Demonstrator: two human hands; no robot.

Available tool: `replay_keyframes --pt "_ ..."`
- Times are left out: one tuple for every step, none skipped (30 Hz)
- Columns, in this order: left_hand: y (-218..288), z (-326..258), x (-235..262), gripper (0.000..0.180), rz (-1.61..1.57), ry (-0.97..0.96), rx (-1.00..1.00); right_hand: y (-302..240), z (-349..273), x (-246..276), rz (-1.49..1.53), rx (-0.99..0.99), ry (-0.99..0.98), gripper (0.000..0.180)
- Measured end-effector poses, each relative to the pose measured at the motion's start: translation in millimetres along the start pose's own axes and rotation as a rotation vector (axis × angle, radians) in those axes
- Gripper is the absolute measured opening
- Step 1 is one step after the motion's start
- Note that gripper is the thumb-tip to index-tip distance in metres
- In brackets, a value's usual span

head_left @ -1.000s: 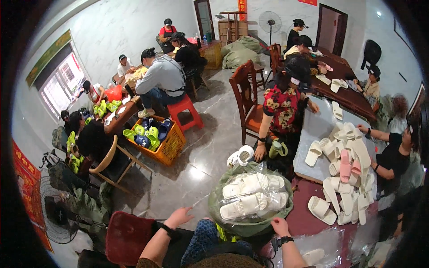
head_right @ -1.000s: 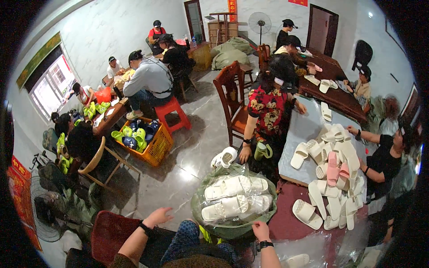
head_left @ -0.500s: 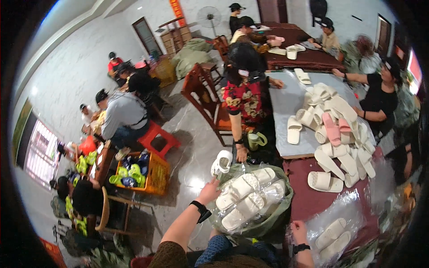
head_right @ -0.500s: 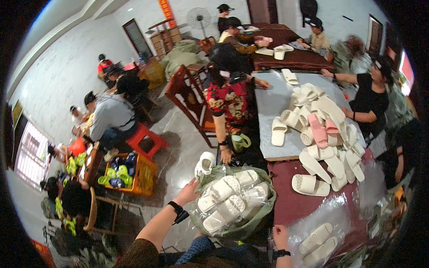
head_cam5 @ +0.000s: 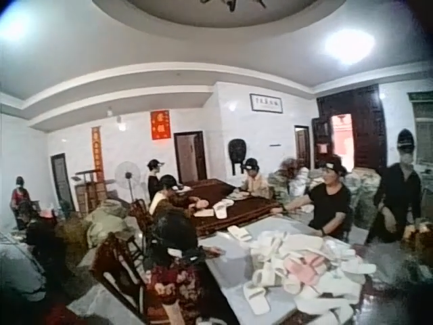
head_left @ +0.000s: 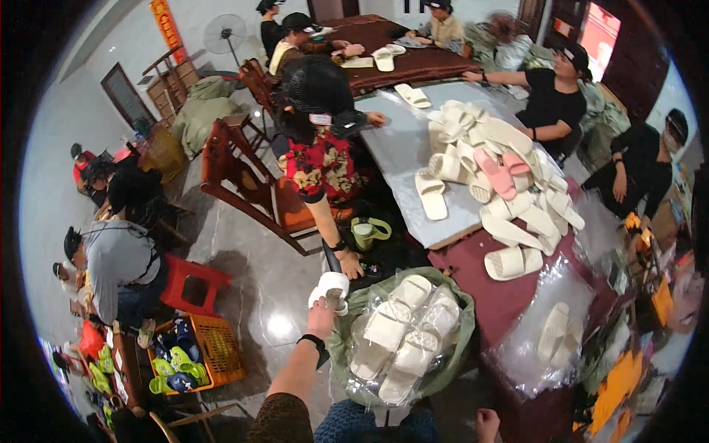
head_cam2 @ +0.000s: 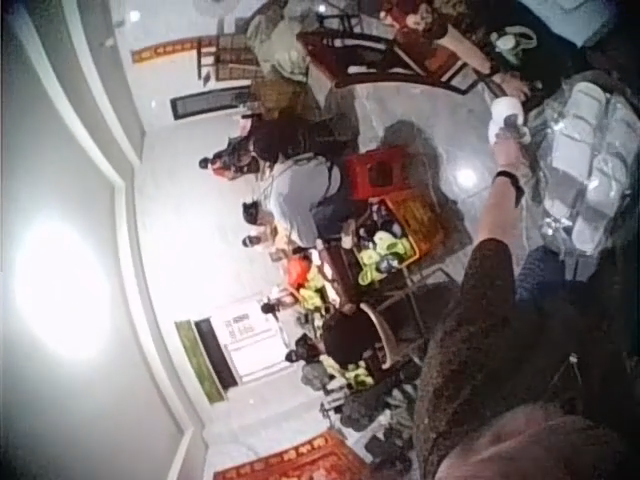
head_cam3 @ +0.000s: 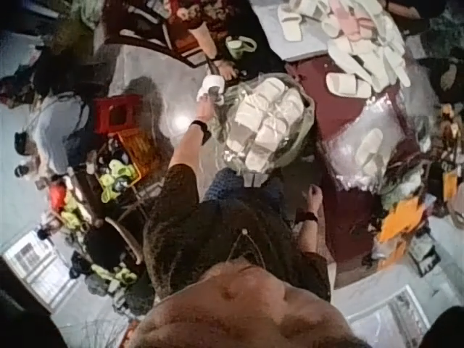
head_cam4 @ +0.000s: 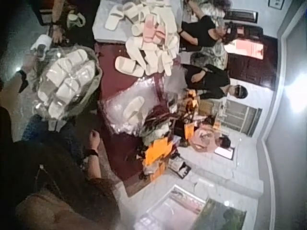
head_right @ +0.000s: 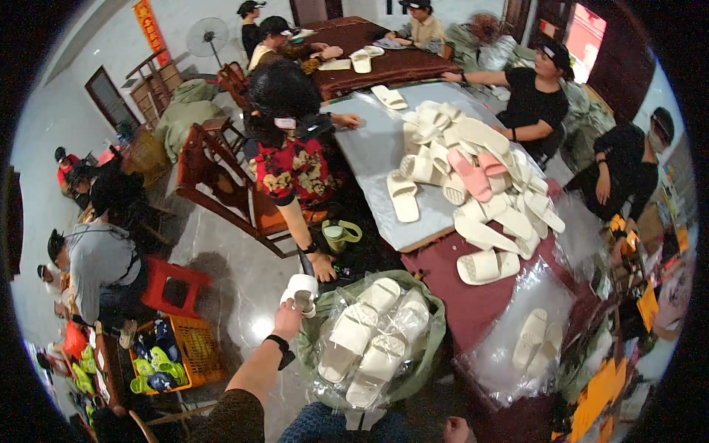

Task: Sort and bag pairs of white slippers for packaging in a manufacturing workspace.

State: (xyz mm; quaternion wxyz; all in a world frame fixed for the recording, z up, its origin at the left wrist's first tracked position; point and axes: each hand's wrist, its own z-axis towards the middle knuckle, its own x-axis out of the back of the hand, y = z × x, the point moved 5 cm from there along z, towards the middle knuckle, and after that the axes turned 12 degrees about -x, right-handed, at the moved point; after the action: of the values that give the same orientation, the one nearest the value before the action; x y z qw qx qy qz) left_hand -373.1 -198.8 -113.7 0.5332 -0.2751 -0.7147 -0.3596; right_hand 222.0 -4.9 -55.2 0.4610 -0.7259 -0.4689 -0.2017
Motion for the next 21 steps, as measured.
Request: replay_keyframes --pt "-4.2 0.1 3.3 0.021 0.001 -0.005 -0.03 3.8 -1.1 -17.7 -0.027 -0.048 0.016 0.022" --pt "-8.0 0.7 8.4 0.019 -0.022 -0.008 -0.082 10.7 -6.3 -29.2 -0.052 -0.095 0.031 0.012" --pt "-15.8 -0.7 12.8 0.019 -0.017 -0.009 -0.096 4.9 -12.2 -35.2 -0.042 -0.103 0.037 0.012" --pt "-29.9 -4.6 22.9 0.019 -0.064 0.081 -0.003 -18.9 -13.0 -41.2 -0.055 -0.051 -0.033 0.012" --pt "-43.6 -9.2 33.8 0.018 -0.11 0.173 0.091 -38.0 -11.6 -44.5 -0.068 0.005 -0.103 0.012" --pt "-44.0 -7.7 50.7 0.019 -0.148 0.287 0.124 -38.9 -8.9 -42.6 -0.057 -0.01 -0.087 0.012" --pt "-38.1 -5.5 71.0 0.019 -0.19 0.397 0.153 -41.9 -4.1 -44.6 -0.088 0.107 -0.079 0.015" --pt "-31.6 -4.0 88.4 0.019 -0.189 0.396 0.136 -49.6 -0.5 -43.7 -0.121 0.234 -0.081 0.017" --pt "-23.3 -6.6 114.4 0.02 -0.132 0.542 0.079 -63.1 0.1 -37.4 -0.112 0.224 -0.075 0.017" --pt "-9.0 -10.4 141.0 0.02 -0.077 0.687 0.015 -88.4 -2.3 -30.9 -0.022 0.268 -0.086 0.018" --pt "15.7 -11.7 164.0 0.019 -0.183 0.716 -0.034 -111.0 -3.0 -23.6 0.068 0.307 -0.089 0.018" --pt "38.8 -13.8 182.7 0.019 -0.214 0.692 -0.091 -126.5 -1.2 -19.3 0.112 0.358 -0.101 0.02" --pt "62.0 -17.7 197.9 0.019 -0.245 0.667 -0.146 -141.8 0.2 -14.2 0.154 0.41 -0.113 0.021" --pt "88.1 -24.9 210.7 0.017 -0.269 0.676 -0.219 -163.4 -2.2 -5.9 0.163 0.417 -0.146 0.027" --pt "118.2 -30.8 224.5 0.017 -0.282 0.667 -0.241 -184.6 -3.7 3.0 0.168 0.417 -0.174 0.034" --pt "156.9 -34.8 240.2 0.018 -0.361 0.591 -0.344 -205.9 -6.6 15.3 0.174 0.532 -0.098 0.048" --pt "195.6 -39.2 250.7 0.019 -0.439 0.51 -0.446 -222.3 -10.7 26.8 0.172 0.643 -0.022 0.062" --pt "232.5 -42.4 258.3 0.021 -0.497 0.476 -0.517 -232.3 -10.3 36.2 0.168 0.659 -0.012 0.074" --pt "263.7 -46.7 265.3 0.022 -0.548 0.452 -0.577 -244.0 -10.8 46.3 0.163 0.69 -0.009 0.088" --pt "289.7 -47.5 262.6 0.025 -0.595 0.411 -0.661 -253.4 -9.3 55.0 0.159 0.711 -0.004 0.094" --pt "321.8 -45.2 260.1 0.026 -0.682 0.335 -0.736 -257.6 -8.1 66.1 0.151 0.726 0.008 0.101"
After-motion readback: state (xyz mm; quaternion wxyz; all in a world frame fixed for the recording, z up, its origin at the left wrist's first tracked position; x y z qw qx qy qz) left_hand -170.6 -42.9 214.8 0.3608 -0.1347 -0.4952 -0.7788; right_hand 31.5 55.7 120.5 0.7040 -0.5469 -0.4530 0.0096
